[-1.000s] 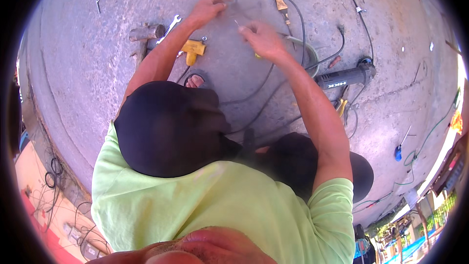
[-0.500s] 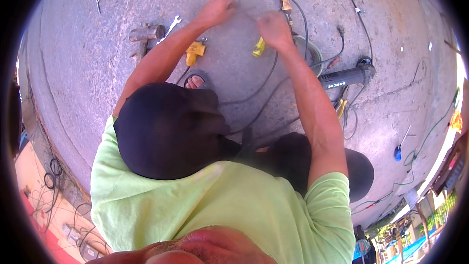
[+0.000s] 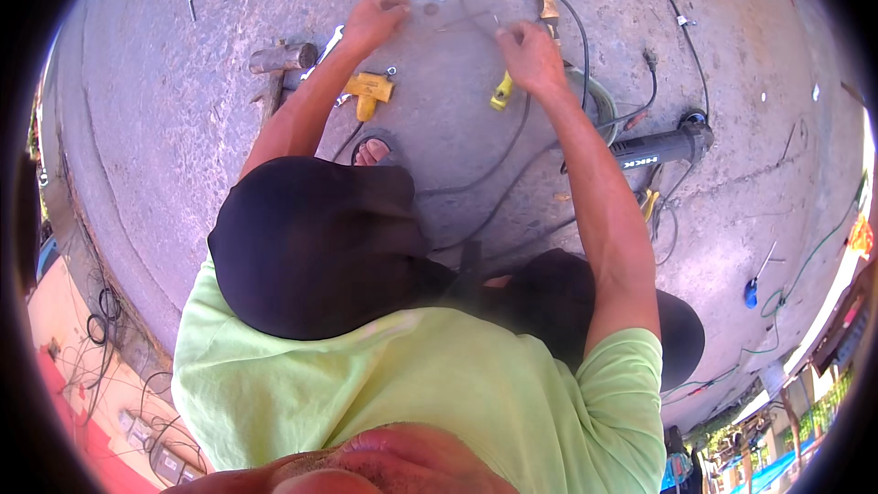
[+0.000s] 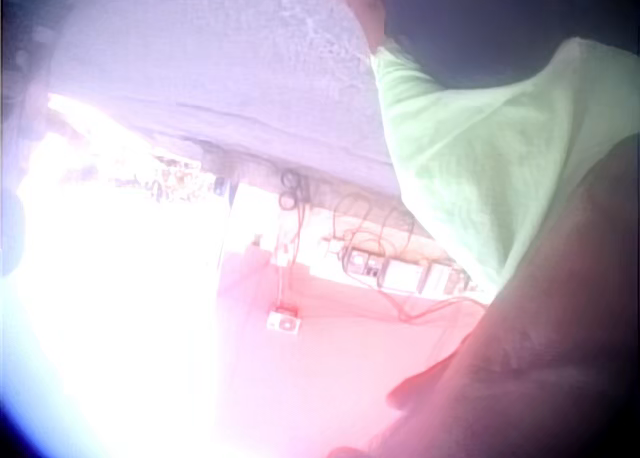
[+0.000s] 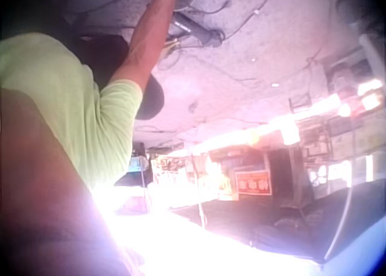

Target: The person cleans a metal component using a cloth and applies a substance from a container with a small applicator.

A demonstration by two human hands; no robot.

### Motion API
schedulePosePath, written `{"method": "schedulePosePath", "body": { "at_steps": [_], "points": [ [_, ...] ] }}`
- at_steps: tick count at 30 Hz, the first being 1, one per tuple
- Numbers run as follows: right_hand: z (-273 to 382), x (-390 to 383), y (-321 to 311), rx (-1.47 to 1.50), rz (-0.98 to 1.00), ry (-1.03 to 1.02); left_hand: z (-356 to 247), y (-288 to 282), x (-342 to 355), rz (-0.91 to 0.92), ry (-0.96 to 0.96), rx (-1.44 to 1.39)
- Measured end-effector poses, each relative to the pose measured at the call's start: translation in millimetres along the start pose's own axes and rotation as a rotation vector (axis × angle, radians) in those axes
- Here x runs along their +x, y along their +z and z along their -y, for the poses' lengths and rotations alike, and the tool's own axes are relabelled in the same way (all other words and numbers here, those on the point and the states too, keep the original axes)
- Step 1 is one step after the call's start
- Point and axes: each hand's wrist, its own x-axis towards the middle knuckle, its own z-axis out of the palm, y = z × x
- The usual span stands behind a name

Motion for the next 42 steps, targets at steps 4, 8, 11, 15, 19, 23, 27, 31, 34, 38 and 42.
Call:
{"method": "schedulePosePath", "body": {
  "at_steps": [4,8,11,15,19,23,27,31,34,38,42],
  "points": [
    [9.6,-0.8,-4.3,0.069,-0.002,-0.005,-2.1,0.4,-4.4,0.022,0.042,-0.109],
    [13.4,1.4,-2.2,0.05,-0.018,-0.066,3.9,4.4,-1.8,-0.033,0.199,-0.072],
    [20.3,-2.0,6.2,0.05,-0.018,-0.091,13.4,5.1,-3.6,-0.088,0.286,0.029],
    [27.3,-3.3,2.4,0.109,0.07,-0.051,11.3,18.6,-3.9,-0.167,0.371,0.18],
    [25.8,-3.5,11.1,0.149,0.063,-0.085,3.4,24.1,-6.0,-0.116,0.409,0.104],
    [22.6,-2.0,10.9,0.17,0.078,-0.078,-7.1,29.9,-1.0,-0.061,0.362,0.061],
    [26.9,-5.1,6.1,0.149,0.079,-0.079,-2.4,35.2,9.6,-0.073,0.343,0.124],
    [23.6,-2.5,6.0,0.145,0.086,-0.075,-0.5,34.9,12.5,-0.076,0.331,0.118],
    [24.7,-2.3,6.3,0.151,0.094,-0.059,-4.3,33.0,12.5,-0.063,0.315,0.129],
    [22.8,-0.4,11.3,0.157,0.099,-0.074,2.8,30.9,15.3,-0.066,0.347,0.136],
    [21.6,-1.4,10.2,0.16,0.097,-0.07,-0.8,31.2,9.0,-0.072,0.309,0.08]
  ]
}}
